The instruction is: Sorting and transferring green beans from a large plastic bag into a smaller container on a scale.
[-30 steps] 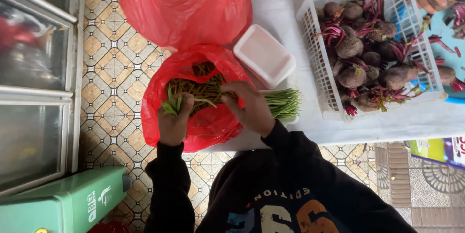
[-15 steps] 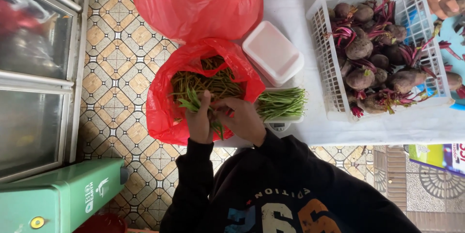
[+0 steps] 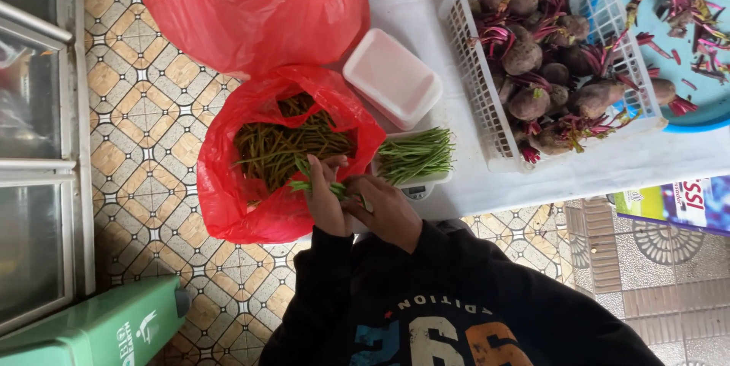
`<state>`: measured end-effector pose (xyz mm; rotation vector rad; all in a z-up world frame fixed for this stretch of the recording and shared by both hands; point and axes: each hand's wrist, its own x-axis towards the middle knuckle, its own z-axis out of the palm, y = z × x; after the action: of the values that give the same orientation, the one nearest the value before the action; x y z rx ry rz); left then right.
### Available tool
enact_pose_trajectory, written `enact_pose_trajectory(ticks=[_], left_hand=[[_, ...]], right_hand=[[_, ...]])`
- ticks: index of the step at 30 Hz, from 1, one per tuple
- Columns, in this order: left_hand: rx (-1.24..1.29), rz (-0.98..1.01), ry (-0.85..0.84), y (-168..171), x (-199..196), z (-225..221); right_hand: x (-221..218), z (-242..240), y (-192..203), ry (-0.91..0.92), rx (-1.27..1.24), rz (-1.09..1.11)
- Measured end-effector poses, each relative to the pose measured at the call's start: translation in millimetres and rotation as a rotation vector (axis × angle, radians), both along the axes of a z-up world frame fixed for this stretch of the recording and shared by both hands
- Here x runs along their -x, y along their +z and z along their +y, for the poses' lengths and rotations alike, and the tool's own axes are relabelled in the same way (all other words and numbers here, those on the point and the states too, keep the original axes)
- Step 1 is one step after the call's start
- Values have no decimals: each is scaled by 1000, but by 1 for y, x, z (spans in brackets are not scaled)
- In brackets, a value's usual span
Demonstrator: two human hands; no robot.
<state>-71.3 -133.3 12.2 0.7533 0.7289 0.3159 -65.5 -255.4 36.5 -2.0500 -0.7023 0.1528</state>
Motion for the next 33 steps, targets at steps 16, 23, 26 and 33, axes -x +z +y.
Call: enact_pose_trajectory(ticks=[16,23,26,33], left_hand=[[-505,-381,-347,-58,12,-57],[-424,-448,-352,-58,4,-51],[-639,-363,-317,-33,8,-46],[-2133,-326,-598,-39,-19,-51]], right_hand=[[0,-81,-59,150,96,435],[-22,-107,-47,194,190,129],[-42,-126,-61,163,338,-144],[-81,-142,-86,159,531,-524]])
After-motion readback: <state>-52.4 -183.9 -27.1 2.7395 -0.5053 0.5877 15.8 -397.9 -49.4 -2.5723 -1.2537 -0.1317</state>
